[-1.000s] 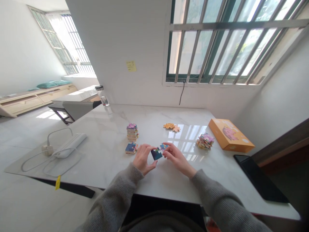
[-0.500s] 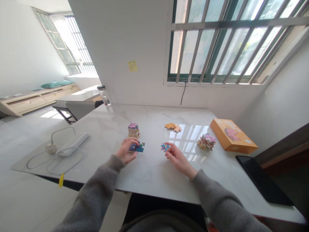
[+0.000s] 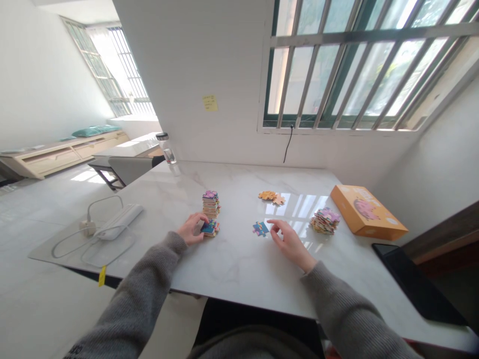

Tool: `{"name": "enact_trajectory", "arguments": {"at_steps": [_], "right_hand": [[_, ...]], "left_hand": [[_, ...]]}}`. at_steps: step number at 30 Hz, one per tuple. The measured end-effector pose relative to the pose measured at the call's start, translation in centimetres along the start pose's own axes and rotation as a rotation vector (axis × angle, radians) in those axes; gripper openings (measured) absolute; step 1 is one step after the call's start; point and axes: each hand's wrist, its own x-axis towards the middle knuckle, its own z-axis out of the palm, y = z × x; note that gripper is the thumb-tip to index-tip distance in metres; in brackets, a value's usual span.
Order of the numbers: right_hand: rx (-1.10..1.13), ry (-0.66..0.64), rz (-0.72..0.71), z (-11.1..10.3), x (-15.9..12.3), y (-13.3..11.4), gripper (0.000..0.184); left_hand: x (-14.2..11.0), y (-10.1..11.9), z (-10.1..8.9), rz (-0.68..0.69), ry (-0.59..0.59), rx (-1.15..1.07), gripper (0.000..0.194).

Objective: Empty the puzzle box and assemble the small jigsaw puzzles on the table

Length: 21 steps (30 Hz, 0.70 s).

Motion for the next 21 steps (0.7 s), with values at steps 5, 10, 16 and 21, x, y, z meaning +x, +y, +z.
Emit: {"name": "enact_trajectory", "arguments": {"at_steps": [5, 10, 16, 21], "right_hand": [[-0.125, 0.014, -0.004, -0.1, 0.3, 1.4, 0.031], [-0.212, -0.022, 0.021, 0.1, 0.2, 2.0, 0.033], [-0.267, -0.043, -0.006, 0.1, -0.1, 2.1, 0.032], [-0.233, -0.048, 0.016, 0.1, -0.1, 1.8, 0.034]], "left_hand": [[0.4, 4.1, 0.7, 0.09, 0.132, 0.046, 0.038], [3.0, 10.3, 6.3, 0.191, -0.004, 0.113, 0.028], [7.3, 12.9, 11.8, -0.004, -0.128, 0.271, 0.039], [8.5, 12.4, 12.7, 0.047, -0.122, 0.291, 0.034]]}}
